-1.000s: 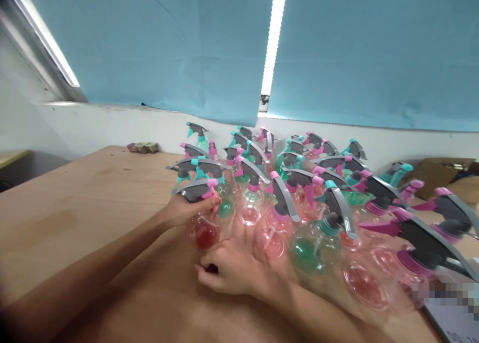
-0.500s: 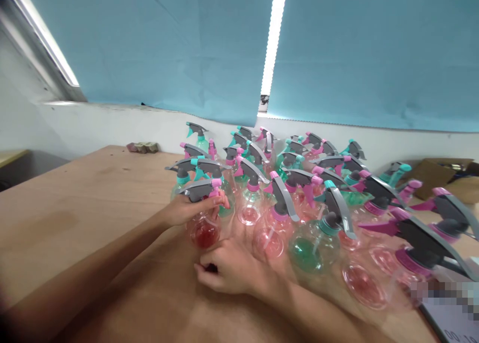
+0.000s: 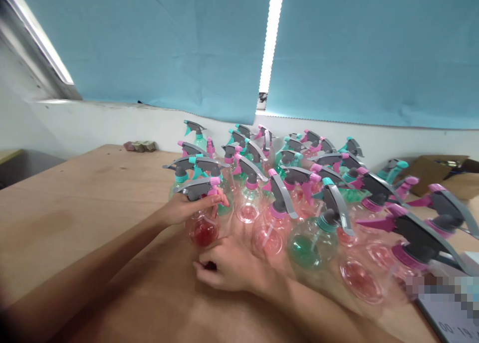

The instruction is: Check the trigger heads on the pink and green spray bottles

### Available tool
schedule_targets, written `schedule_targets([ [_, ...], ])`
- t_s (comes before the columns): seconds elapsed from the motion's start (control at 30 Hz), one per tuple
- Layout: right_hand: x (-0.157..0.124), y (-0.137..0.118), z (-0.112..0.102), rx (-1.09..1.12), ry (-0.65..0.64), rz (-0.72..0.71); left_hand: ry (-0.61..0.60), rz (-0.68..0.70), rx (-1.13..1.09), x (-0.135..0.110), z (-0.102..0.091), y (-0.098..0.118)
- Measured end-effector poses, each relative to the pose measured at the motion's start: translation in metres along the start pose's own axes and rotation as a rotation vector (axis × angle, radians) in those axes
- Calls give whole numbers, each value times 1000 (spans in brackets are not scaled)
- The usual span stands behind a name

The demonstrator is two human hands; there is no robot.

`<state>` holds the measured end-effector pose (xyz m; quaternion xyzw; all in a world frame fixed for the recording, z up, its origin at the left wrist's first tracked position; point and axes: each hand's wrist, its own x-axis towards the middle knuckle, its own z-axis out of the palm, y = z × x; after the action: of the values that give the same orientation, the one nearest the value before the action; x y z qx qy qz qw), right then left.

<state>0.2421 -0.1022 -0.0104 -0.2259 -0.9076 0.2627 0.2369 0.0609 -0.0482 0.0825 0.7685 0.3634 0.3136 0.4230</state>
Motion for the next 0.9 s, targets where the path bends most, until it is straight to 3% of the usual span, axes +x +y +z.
schedule_targets([
  [0.9, 0, -1, -3, -67, -39, 10, 13, -21, -93, 2, 2, -5],
])
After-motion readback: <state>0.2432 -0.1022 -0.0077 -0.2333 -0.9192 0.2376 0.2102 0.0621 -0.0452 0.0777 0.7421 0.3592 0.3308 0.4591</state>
